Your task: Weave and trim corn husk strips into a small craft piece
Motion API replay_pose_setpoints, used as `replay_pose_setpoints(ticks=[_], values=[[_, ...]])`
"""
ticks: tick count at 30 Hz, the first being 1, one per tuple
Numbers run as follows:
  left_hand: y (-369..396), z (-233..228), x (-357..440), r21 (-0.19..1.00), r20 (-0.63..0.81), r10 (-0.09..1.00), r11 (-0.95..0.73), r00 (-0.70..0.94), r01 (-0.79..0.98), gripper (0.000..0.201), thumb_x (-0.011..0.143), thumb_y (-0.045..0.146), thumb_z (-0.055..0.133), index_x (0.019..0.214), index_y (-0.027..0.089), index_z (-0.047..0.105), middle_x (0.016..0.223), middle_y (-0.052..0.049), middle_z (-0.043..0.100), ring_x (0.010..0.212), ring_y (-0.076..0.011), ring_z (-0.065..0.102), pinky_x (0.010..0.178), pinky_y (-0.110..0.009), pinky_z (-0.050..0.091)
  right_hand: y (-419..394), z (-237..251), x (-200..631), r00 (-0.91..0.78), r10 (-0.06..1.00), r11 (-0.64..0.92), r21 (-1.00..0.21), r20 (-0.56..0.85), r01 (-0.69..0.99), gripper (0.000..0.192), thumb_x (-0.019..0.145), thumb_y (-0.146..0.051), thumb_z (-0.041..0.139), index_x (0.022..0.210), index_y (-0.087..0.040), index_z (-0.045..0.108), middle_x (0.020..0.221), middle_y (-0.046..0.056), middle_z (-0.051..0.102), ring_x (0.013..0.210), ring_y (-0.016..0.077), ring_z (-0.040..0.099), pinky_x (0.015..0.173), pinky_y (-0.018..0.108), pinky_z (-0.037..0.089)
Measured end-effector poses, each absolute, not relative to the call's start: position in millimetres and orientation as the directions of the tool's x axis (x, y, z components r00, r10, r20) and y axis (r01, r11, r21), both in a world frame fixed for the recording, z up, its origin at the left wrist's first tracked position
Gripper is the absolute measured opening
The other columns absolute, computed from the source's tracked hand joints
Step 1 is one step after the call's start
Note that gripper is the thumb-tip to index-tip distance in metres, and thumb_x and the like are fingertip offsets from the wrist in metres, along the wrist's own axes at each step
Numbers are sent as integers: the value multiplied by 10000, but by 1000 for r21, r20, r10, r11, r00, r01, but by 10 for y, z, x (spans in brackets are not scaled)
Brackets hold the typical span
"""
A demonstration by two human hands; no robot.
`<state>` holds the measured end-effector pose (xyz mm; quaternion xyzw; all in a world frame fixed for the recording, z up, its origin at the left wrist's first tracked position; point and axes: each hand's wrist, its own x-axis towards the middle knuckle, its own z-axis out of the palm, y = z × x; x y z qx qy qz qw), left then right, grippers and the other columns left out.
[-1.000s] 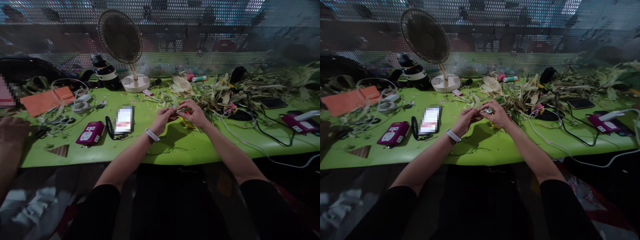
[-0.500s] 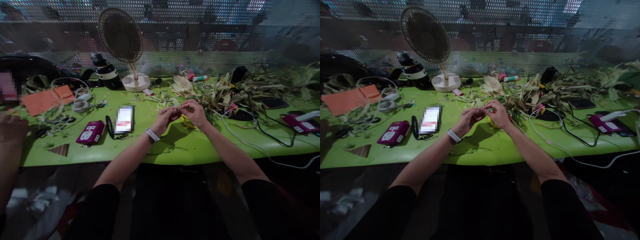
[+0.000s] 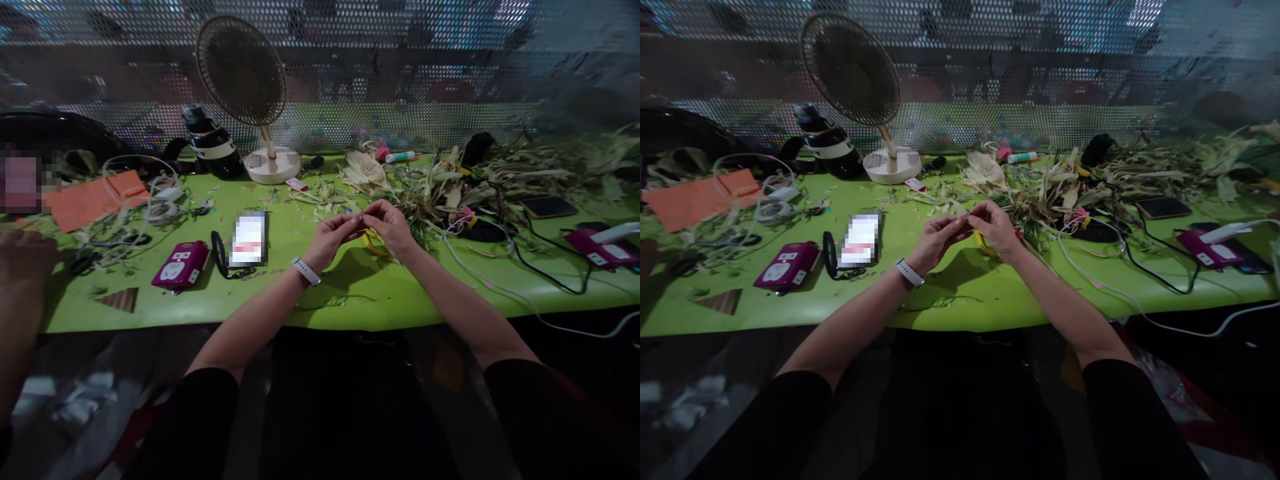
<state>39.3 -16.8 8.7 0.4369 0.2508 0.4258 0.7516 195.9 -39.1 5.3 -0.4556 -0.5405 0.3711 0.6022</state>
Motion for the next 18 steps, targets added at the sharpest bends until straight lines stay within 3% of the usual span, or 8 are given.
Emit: replay_pose_setpoints(ticks=[4, 7, 10, 15, 18], values=[[-159, 81, 384, 892, 32, 856, 208, 515, -401, 293, 673, 362, 837, 801, 158, 671, 864, -21, 747, 913, -169, 728, 899, -322, 550, -387, 94, 1959, 127, 973, 203, -976, 192, -79, 449, 704, -621, 699, 876, -233, 552, 776, -27, 615, 697, 130, 621, 709, 300, 537], [-155, 71, 383, 925, 59, 851, 150, 521, -350, 326, 658, 392, 840, 803, 155, 670, 828, -26, 742, 878, -173, 732, 833, -301, 559, -393, 110, 1941, 105, 979, 181, -982, 175, -58, 510, 645, -683, 720, 827, -226, 582, 744, -22, 624, 671, 134, 599, 684, 301, 527], [-152, 59, 383, 945, 62, 832, 128, 551, -301, 334, 669, 406, 827, 820, 148, 678, 809, -38, 739, 846, -178, 732, 808, -305, 565, -399, 93, 1924, 183, 950, 246, -968, 252, 52, 505, 589, -657, 777, 747, -214, 594, 705, -19, 611, 650, 126, 555, 655, 286, 491], [-151, 46, 390, 953, 19, 823, 156, 568, -258, 276, 705, 354, 802, 784, 139, 647, 758, -26, 719, 780, -159, 727, 794, -306, 569, -413, 90, 1956, 239, 869, 349, -880, 432, 322, 500, 700, -693, 686, 712, -203, 585, 669, -14, 554, 637, 126, 500, 633, 286, 437], [-165, 44, 398, 958, -17, 822, 176, 569, -225, 245, 718, 310, 793, 746, 133, 625, 722, -15, 699, 736, -136, 715, 780, -295, 566, -416, 135, 2016, 285, 837, 354, -860, 467, 369, 529, 710, -730, 658, 710, -214, 544, 650, -16, 537, 615, 128, 492, 622, 292, 431]])
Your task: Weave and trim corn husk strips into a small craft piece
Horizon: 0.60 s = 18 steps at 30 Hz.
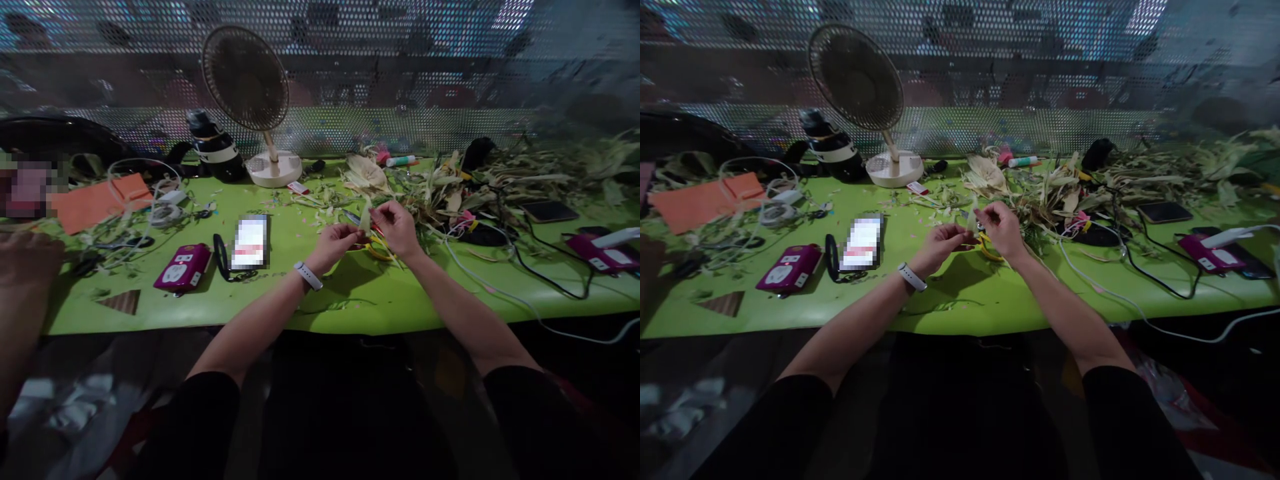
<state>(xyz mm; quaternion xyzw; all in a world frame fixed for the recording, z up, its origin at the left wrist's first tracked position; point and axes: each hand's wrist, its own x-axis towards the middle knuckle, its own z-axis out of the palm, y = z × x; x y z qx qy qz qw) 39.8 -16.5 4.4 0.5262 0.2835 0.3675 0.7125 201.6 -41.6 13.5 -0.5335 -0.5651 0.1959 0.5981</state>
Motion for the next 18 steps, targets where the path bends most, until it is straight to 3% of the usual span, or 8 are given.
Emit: replay_pose_setpoints(ticks=[3, 6, 9, 13, 15, 18], values=[[-172, 53, 397, 953, -23, 827, 187, 561, -237, 246, 728, 313, 785, 759, 136, 617, 741, -14, 699, 747, -135, 716, 771, -293, 568, -410, 173, 2064, 306, 879, 290, -919, 366, 267, 551, 732, -772, 598, 703, -231, 494, 614, -24, 517, 579, 131, 496, 583, 289, 425], [-159, 67, 386, 953, 20, 834, 151, 552, -264, 282, 723, 353, 790, 807, 144, 621, 780, -26, 719, 771, -140, 719, 724, -264, 567, -411, 168, 2065, 180, 945, 217, -936, 272, 276, 548, 743, -755, 598, 660, -224, 489, 592, -30, 493, 557, 122, 469, 549, 277, 396], [-146, 77, 375, 962, 16, 819, 144, 573, -233, 304, 720, 382, 787, 827, 146, 629, 771, -36, 725, 759, -139, 715, 665, -235, 558, -412, 141, 2061, 53, 954, 251, -885, 294, 392, 485, 747, -659, 664, 633, -215, 504, 581, -38, 474, 559, 114, 434, 545, 272, 362], [-149, 89, 368, 958, -23, 825, 179, 565, -223, 309, 712, 369, 793, 800, 144, 601, 732, -22, 706, 738, -138, 712, 652, -234, 558, -389, 137, 2119, 137, 933, 261, -885, 334, 386, 447, 786, -627, 635, 661, -224, 488, 573, -34, 491, 540, 117, 449, 536, 275, 358], [-150, 93, 365, 953, -17, 826, 183, 563, -240, 323, 702, 365, 800, 818, 149, 590, 744, -13, 704, 747, -139, 715, 665, -239, 560, -382, 148, 2136, 151, 951, 206, -920, 268, 334, 488, 776, -681, 619, 667, -224, 487, 566, -30, 500, 511, 112, 447, 511, 272, 356], [-143, 89, 358, 952, 5, 816, 173, 577, -253, 342, 702, 374, 799, 858, 164, 579, 744, -5, 707, 739, -133, 713, 675, -242, 554, -397, 161, 2102, 30, 991, 115, -953, 128, 279, 561, 744, -763, 588, 658, -214, 507, 557, -28, 493, 490, 106, 438, 479, 266, 361]])
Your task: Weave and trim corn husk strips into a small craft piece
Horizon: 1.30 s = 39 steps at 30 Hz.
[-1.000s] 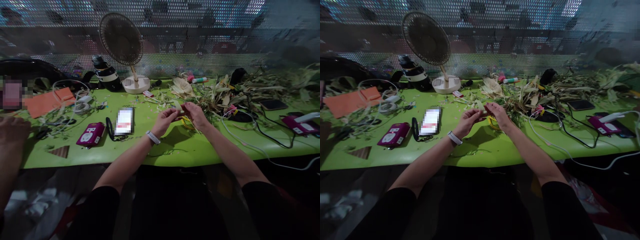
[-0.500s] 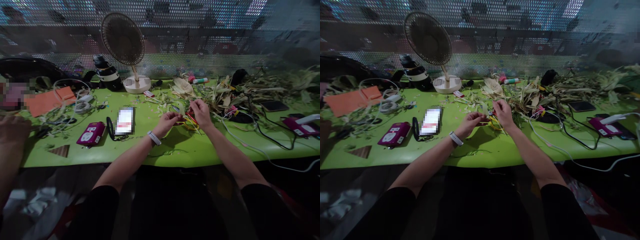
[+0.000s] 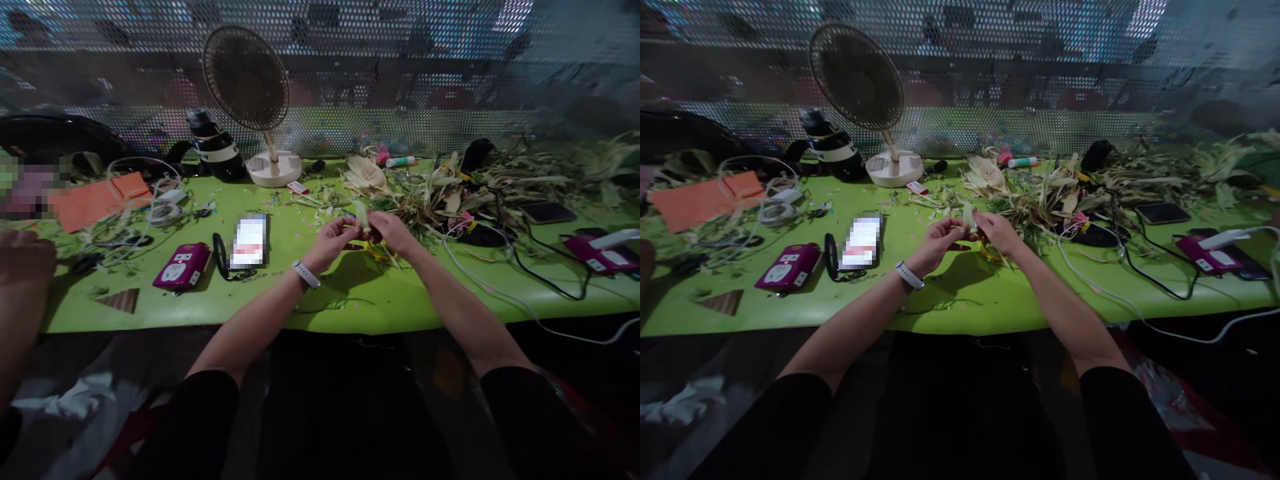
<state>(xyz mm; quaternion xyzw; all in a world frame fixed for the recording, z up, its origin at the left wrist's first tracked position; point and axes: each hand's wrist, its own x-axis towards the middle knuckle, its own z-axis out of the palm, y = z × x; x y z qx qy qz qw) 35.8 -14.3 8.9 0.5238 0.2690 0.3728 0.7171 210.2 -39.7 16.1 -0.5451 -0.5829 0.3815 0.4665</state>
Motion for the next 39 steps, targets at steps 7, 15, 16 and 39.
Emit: replay_pose_setpoints(ticks=[7, 15, 16, 39], values=[[-128, 87, 338, 956, -13, 814, 180, 581, -232, 267, 749, 327, 748, 830, 167, 551, 726, 4, 688, 714, -123, 693, 668, -252, 543, -444, 172, 2016, -9, 968, 238, -903, 252, 356, 542, 767, -736, 576, 644, -219, 468, 510, -59, 443, 483, 92, 388, 487, 251, 328], [-130, 101, 364, 969, 19, 825, 124, 565, -213, 236, 774, 296, 721, 824, 172, 526, 766, 6, 675, 742, -133, 705, 678, -258, 539, -458, 168, 2038, 14, 968, 230, -908, 250, 351, 516, 777, -723, 584, 663, -227, 495, 488, -59, 449, 451, 99, 389, 465, 262, 325], [-130, 100, 370, 971, 30, 825, 111, 564, -214, 239, 772, 298, 723, 825, 172, 526, 767, 5, 675, 747, -133, 707, 672, -248, 536, -455, 174, 2043, 19, 973, 213, -926, 230, 312, 518, 758, -726, 606, 664, -228, 500, 481, -60, 449, 436, 96, 385, 450, 260, 322], [-69, 107, 415, 954, 60, 891, 81, 451, -289, 168, 838, 192, 659, 830, 170, 493, 760, 17, 665, 741, -95, 691, 670, -210, 522, -444, 99, 2039, 207, 881, 344, -876, 426, 337, 444, 695, -576, 773, 845, -227, 544, 675, -43, 557, 587, 104, 519, 535, 247, 424]])
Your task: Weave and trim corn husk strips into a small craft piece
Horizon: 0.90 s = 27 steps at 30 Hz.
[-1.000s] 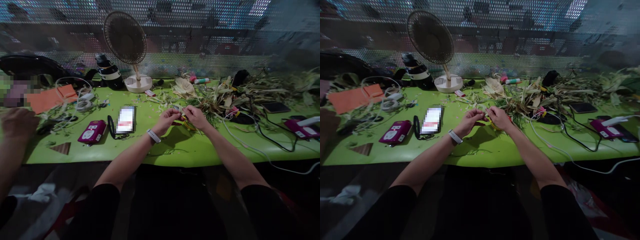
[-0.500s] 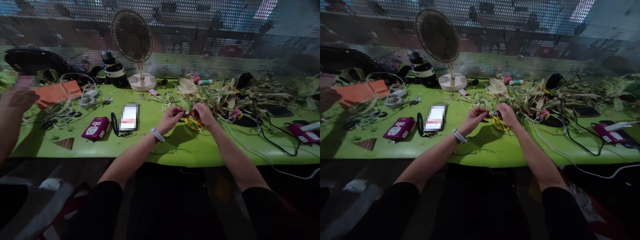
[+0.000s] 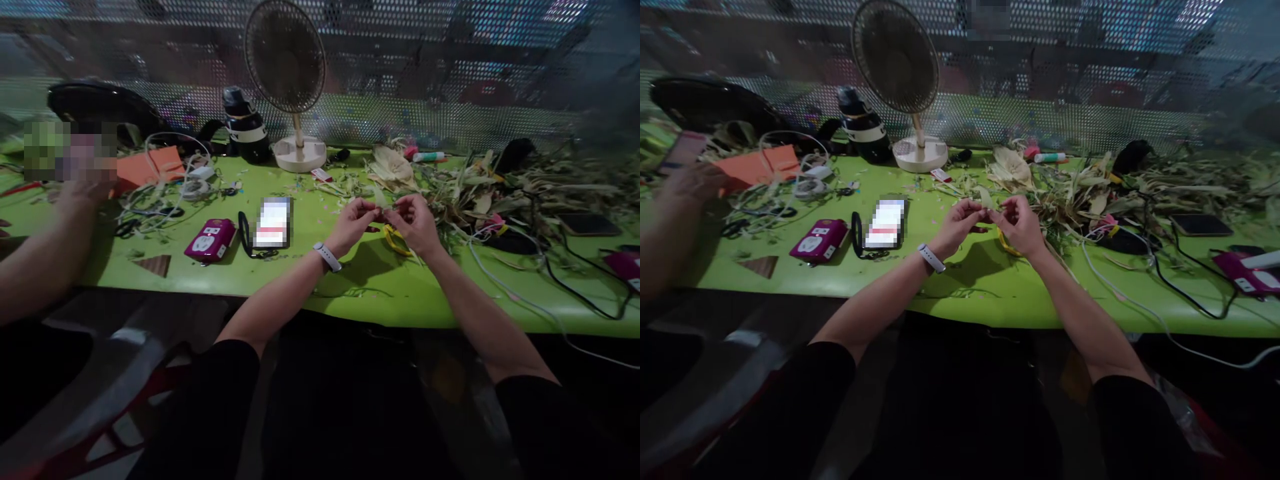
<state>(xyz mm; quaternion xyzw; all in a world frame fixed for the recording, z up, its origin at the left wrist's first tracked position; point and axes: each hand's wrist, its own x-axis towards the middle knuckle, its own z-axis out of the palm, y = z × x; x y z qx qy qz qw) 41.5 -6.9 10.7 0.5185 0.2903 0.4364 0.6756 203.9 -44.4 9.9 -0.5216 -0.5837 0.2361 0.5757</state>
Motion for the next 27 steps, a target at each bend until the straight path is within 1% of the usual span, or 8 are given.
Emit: replay_pose_setpoints(ticks=[5, 9, 12, 15, 17, 19, 22, 27], values=[[-24, 63, 412, 954, 63, 867, 93, 494, -285, 161, 829, 187, 668, 825, 167, 508, 777, 8, 673, 754, -109, 691, 748, -264, 528, -380, 25, 2020, 142, 890, 384, -879, 434, 283, 459, 696, -582, 768, 909, -237, 554, 754, -24, 567, 675, 127, 555, 622, 280, 485], [38, 48, 411, 952, 82, 861, 81, 502, -295, 187, 814, 242, 707, 847, 165, 540, 775, 8, 690, 770, -109, 695, 798, -269, 507, -350, 30, 2045, 170, 884, 391, -887, 436, 245, 412, 730, -558, 744, 889, -233, 547, 737, -29, 566, 628, 116, 536, 592, 272, 476], [56, 62, 410, 952, 107, 873, 48, 475, -301, 205, 800, 288, 728, 907, 167, 603, 791, -12, 722, 796, -119, 704, 823, -269, 497, -360, 23, 2036, 183, 861, 409, -860, 475, 306, 373, 777, -550, 701, 866, -225, 542, 713, -31, 566, 603, 108, 521, 570, 261, 453], [44, 78, 396, 953, 89, 872, 65, 481, -295, 213, 788, 319, 736, 914, 165, 656, 852, -38, 746, 849, -136, 711, 797, -260, 501, -392, 19, 2015, 166, 797, 467, -766, 581, 441, 296, 833, -494, 660, 891, -218, 569, 725, -24, 567, 614, 112, 524, 585, 269, 455], [34, 80, 380, 948, 61, 870, 102, 489, -300, 207, 777, 324, 749, 869, 159, 665, 867, -43, 748, 862, -142, 709, 782, -261, 507, -414, 26, 2008, 131, 725, 521, -663, 676, 537, 233, 866, -444, 634, 915, -220, 598, 757, -8, 576, 636, 124, 536, 613, 289, 476], [32, 75, 364, 937, 34, 867, 145, 497, -317, 215, 754, 318, 775, 835, 155, 659, 860, -36, 743, 852, -139, 705, 791, -271, 514, -423, 35, 2011, 52, 652, 576, -538, 757, 615, 182, 875, -404, 632, 926, -230, 640, 826, 20, 600, 712, 151, 570, 680, 323, 508], [43, 68, 350, 916, -1, 857, 208, 516, -343, 230, 716, 295, 810, 781, 151, 643, 816, -13, 727, 798, -116, 691, 820, -275, 515, -410, 35, 2029, -64, 590, 617, -399, 805, 678, 137, 870, -372, 648, 929, -261, 701, 921, 46, 617, 874, 199, 602, 817, 385, 523], [49, 84, 352, 899, -58, 860, 266, 507, -349, 169, 718, 226, 792, 778, 148, 654, 793, -2, 725, 757, -100, 688, 835, -273, 516, -372, 8, 2067, -86, 598, 598, -373, 797, 709, 126, 878, -367, 650, 915, -280, 734, 934, 52, 607, 935, 216, 599, 871, 402, 516]])
